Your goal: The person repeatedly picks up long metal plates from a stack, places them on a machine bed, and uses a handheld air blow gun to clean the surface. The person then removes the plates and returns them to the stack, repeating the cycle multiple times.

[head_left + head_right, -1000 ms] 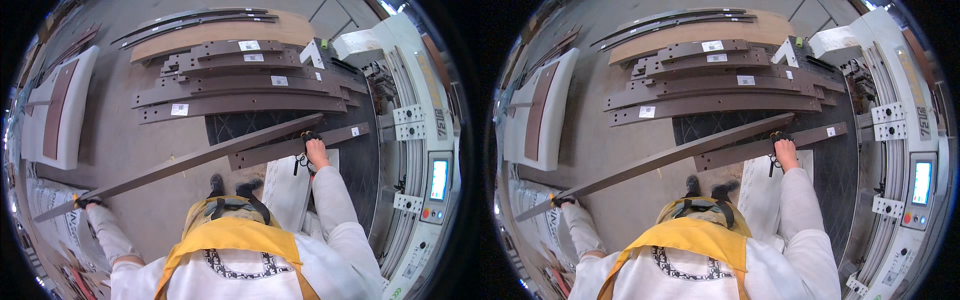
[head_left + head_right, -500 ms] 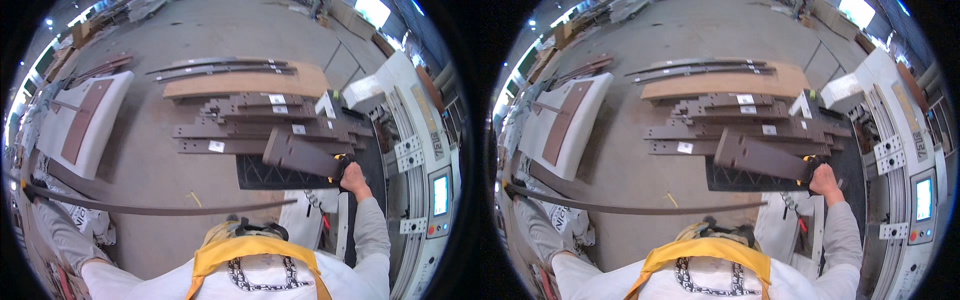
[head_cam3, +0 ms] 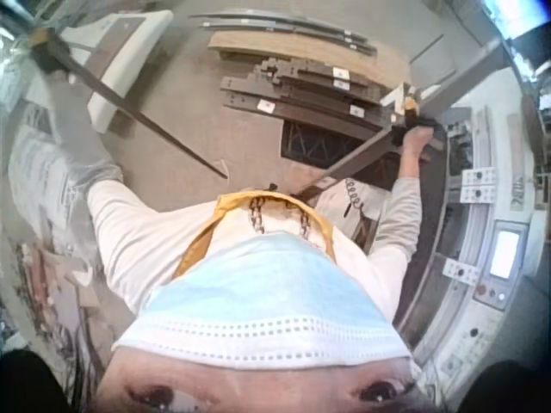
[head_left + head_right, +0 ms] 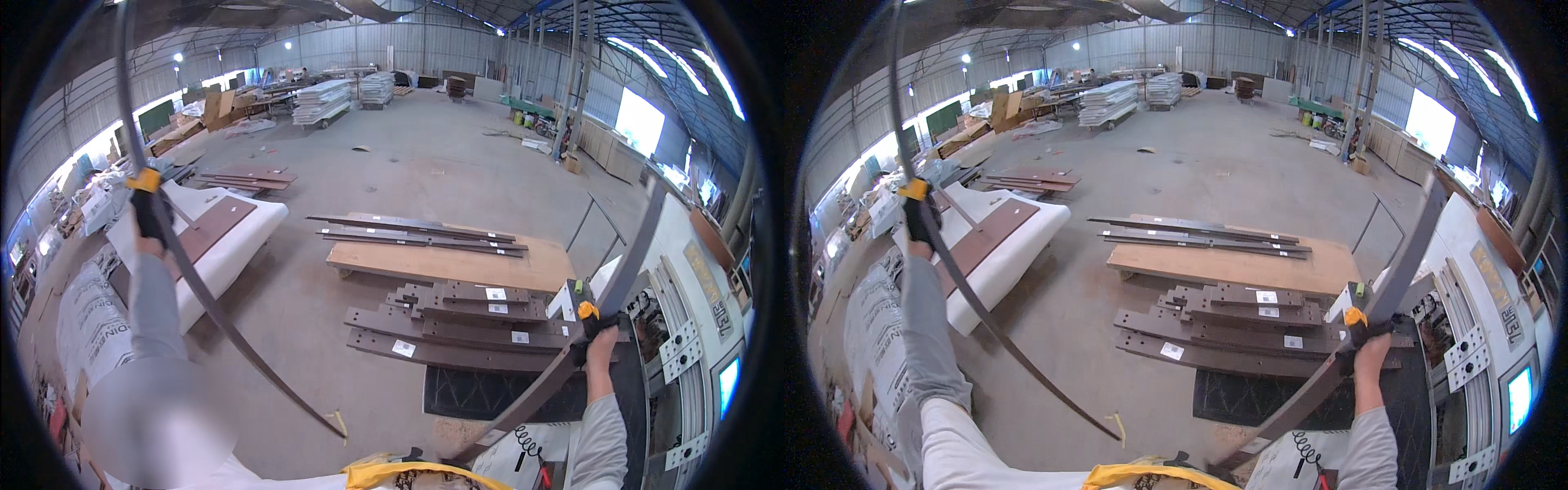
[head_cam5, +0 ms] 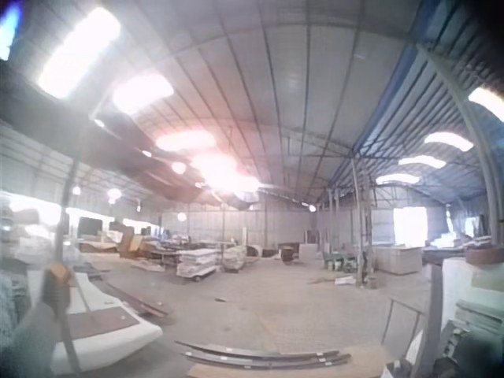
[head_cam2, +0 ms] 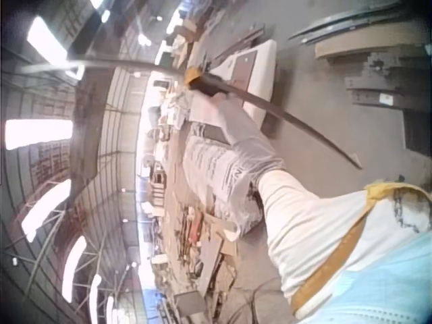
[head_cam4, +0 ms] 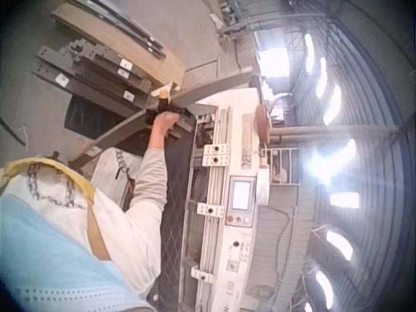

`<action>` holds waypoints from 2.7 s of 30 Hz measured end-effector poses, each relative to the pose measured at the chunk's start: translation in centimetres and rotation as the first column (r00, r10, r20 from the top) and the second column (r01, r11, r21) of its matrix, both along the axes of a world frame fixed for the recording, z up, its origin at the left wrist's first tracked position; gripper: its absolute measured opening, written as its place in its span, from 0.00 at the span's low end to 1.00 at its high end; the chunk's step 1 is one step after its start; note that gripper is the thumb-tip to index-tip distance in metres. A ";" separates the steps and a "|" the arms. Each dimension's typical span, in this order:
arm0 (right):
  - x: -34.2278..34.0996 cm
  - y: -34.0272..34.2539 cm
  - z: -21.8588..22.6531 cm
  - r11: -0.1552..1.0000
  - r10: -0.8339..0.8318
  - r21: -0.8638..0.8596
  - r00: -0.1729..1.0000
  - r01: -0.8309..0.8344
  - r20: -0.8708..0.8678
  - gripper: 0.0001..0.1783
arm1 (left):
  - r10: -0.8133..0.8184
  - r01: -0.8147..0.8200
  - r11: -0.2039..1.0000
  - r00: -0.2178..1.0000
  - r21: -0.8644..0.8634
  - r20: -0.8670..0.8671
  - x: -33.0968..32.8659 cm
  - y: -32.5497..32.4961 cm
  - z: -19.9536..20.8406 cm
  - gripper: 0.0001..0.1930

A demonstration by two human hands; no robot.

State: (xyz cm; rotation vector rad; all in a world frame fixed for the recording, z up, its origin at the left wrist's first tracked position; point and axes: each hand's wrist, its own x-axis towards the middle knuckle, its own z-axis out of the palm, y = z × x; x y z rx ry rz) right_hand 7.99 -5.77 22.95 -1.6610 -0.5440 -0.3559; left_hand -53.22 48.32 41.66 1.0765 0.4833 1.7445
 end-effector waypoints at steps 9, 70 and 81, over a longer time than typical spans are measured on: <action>-1.2 -1.7 -14.2 0.852 -0.063 0.363 0.763 0.377 -0.643 0.10 | -0.341 0.334 0.937 0.802 -0.105 -0.490 21.1 -15.9 -18.3 0.17; 18.3 -21.6 -24.5 0.307 -0.391 -0.951 0.916 0.032 -0.095 0.11 | 0.546 0.757 0.621 -0.604 -0.203 -0.581 37.0 -28.7 -43.5 0.08; 17.7 -23.4 -28.4 0.395 -0.371 -0.914 0.927 0.095 -0.064 0.12 | 0.396 0.447 0.648 -0.889 -0.617 -0.228 41.3 -38.2 -35.4 0.19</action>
